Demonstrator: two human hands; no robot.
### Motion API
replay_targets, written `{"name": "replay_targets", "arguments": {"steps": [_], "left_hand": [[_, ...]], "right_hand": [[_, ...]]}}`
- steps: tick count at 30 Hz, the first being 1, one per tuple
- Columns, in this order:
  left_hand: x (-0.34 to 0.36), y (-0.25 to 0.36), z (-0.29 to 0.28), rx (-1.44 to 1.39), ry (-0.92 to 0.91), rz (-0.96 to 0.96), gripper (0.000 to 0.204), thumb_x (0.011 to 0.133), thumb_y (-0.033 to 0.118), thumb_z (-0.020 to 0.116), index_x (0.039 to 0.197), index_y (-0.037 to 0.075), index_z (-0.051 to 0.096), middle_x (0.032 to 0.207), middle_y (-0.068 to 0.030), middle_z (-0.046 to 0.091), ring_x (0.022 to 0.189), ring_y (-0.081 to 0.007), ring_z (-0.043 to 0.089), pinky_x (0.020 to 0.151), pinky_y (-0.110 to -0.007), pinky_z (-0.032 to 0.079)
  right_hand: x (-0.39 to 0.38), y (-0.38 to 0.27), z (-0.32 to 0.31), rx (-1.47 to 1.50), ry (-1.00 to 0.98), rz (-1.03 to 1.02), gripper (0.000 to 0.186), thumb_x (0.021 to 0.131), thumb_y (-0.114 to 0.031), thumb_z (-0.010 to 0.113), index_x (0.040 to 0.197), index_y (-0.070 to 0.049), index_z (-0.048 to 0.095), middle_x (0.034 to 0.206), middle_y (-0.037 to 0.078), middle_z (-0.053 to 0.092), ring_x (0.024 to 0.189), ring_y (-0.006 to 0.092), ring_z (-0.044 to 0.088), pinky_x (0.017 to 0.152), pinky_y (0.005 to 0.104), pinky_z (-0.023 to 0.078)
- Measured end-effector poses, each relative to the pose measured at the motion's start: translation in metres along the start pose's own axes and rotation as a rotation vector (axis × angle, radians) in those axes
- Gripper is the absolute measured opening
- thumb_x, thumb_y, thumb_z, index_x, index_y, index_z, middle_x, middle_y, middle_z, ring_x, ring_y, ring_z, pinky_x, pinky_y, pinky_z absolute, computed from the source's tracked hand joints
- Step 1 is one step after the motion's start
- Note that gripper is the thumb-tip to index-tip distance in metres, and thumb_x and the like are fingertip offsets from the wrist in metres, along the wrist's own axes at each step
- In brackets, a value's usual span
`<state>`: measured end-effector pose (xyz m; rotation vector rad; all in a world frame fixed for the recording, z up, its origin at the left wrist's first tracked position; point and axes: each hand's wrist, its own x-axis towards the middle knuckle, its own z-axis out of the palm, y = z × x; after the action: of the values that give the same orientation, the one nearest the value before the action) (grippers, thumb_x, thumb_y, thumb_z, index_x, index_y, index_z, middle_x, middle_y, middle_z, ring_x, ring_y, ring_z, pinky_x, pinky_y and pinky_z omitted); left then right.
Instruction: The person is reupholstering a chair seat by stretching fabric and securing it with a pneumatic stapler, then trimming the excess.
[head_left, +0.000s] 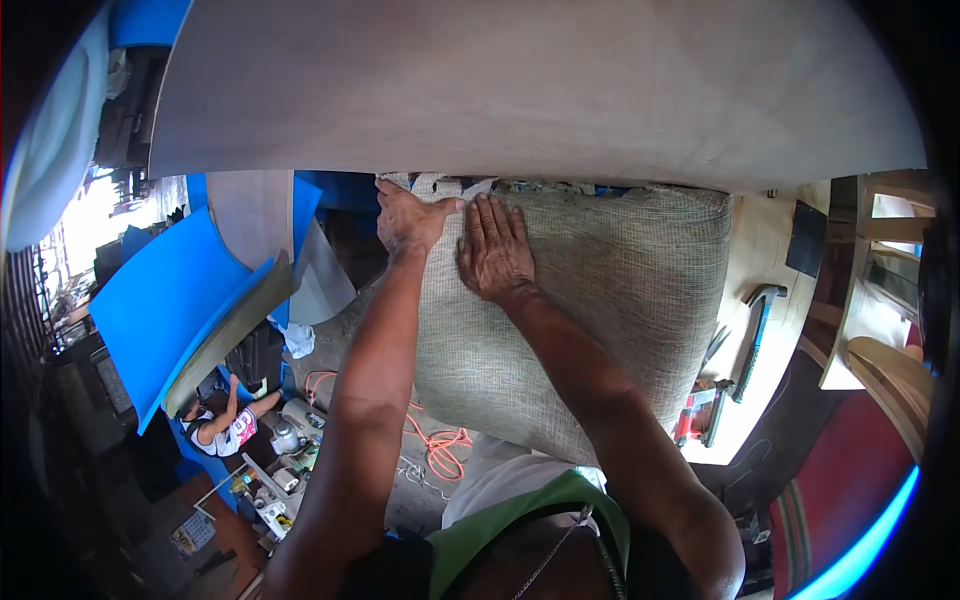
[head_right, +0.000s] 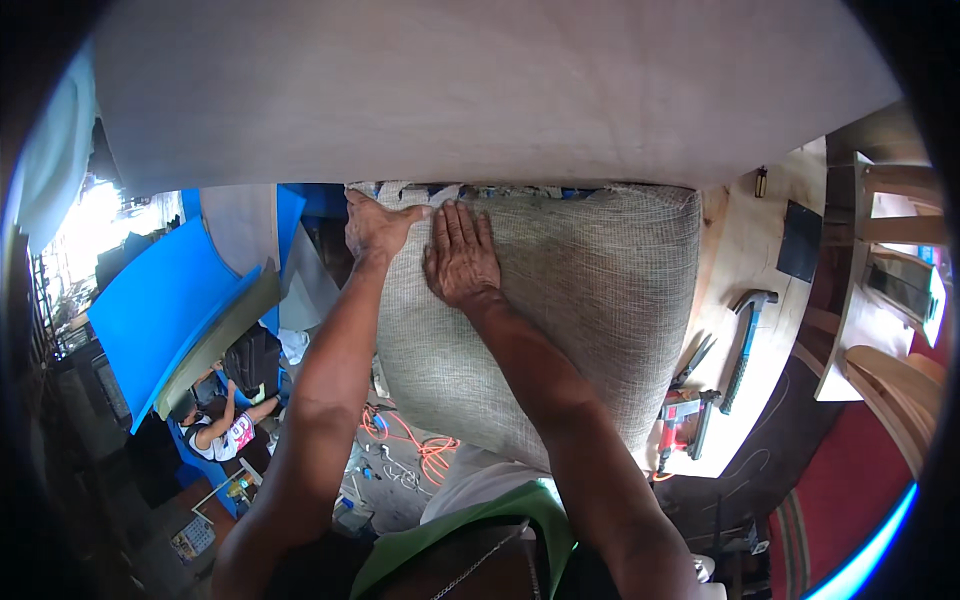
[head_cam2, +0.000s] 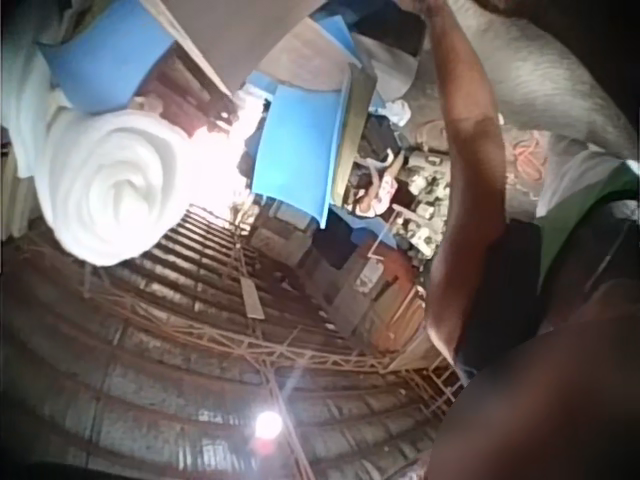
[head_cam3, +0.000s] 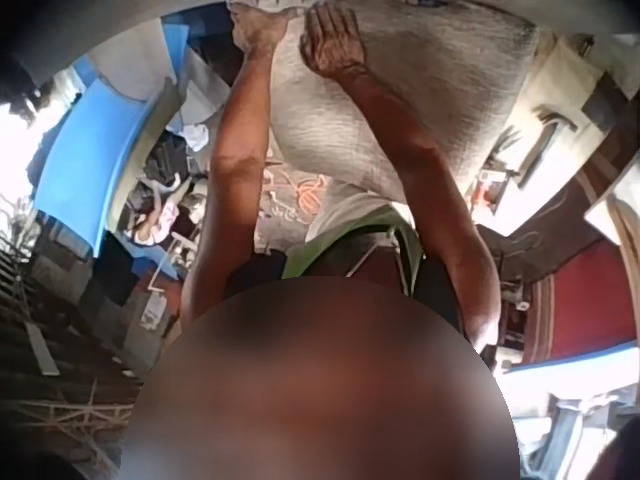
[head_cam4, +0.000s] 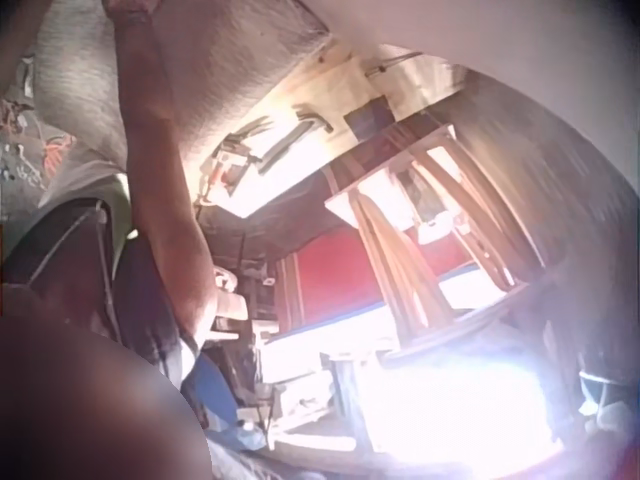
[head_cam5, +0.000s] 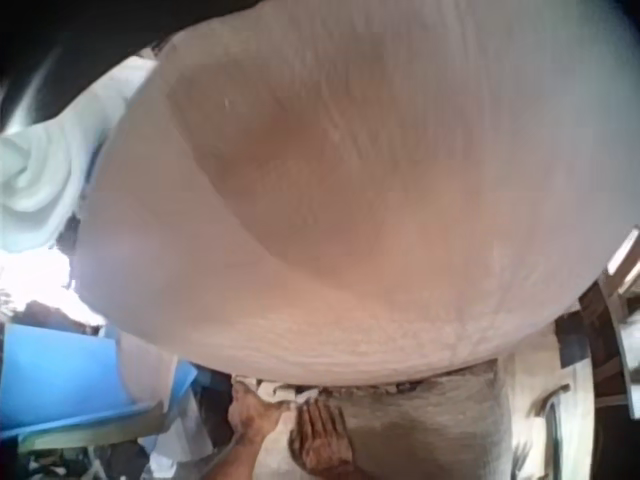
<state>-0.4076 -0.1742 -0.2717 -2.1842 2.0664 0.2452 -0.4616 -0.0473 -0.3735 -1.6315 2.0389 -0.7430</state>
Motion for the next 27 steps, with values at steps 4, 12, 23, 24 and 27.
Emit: {"name": "replay_targets", "arguments": {"steps": [4, 12, 23, 24, 27], "left_hand": [[-0.007, -0.001, 0.006, -0.010, 0.080, -0.039, 0.121, 0.062, 0.049, 0.095, 0.144, -0.011, 0.030, 0.130, -0.0252, 0.057, 0.117, -0.0392, 0.064, 0.097, -0.046, 0.056], [-0.003, 0.004, 0.009, 0.052, 0.073, -0.063, 0.126, 0.065, 0.051, 0.093, 0.150, -0.012, 0.025, 0.130, -0.0216, 0.056, 0.113, -0.0356, 0.065, 0.096, -0.045, 0.055], [-0.002, 0.010, 0.017, 0.114, 0.110, -0.076, 0.127, 0.066, 0.051, 0.092, 0.153, -0.011, 0.023, 0.132, -0.0201, 0.054, 0.116, -0.0337, 0.064, 0.098, -0.043, 0.055], [-0.002, 0.008, 0.017, 0.119, 0.097, -0.086, 0.126, 0.067, 0.051, 0.092, 0.153, -0.011, 0.023, 0.132, -0.0196, 0.054, 0.116, -0.0336, 0.064, 0.098, -0.043, 0.055], [0.003, 0.008, 0.016, 0.130, 0.119, -0.104, 0.126, 0.067, 0.051, 0.091, 0.153, -0.011, 0.023, 0.133, -0.0192, 0.053, 0.116, -0.0336, 0.063, 0.098, -0.044, 0.055]], "right_hand": [[0.008, -0.004, -0.004, -0.029, -0.068, 0.007, 0.068, 0.101, -0.039, 0.036, 0.157, 0.000, 0.035, 0.167, 0.018, 0.031, 0.156, 0.0335, 0.025, 0.126, 0.0570, 0.014], [0.020, -0.004, -0.003, -0.041, -0.234, 0.066, 0.071, 0.101, -0.040, 0.031, 0.163, -0.003, 0.025, 0.171, 0.012, 0.022, 0.160, 0.0282, 0.016, 0.129, 0.0539, 0.006], [0.059, 0.005, -0.024, 0.057, -0.316, 0.058, 0.063, 0.102, -0.041, 0.035, 0.149, 0.000, 0.043, 0.157, 0.019, 0.043, 0.150, 0.0323, 0.035, 0.126, 0.0542, 0.018], [0.060, 0.001, -0.026, 0.051, -0.329, 0.061, 0.062, 0.103, -0.041, 0.034, 0.148, 0.000, 0.044, 0.157, 0.019, 0.044, 0.150, 0.0325, 0.035, 0.126, 0.0541, 0.018], [0.069, -0.001, -0.034, 0.001, -0.415, 0.026, 0.063, 0.105, -0.042, 0.031, 0.150, 0.001, 0.042, 0.156, 0.019, 0.045, 0.149, 0.0328, 0.037, 0.126, 0.0542, 0.019]]}}
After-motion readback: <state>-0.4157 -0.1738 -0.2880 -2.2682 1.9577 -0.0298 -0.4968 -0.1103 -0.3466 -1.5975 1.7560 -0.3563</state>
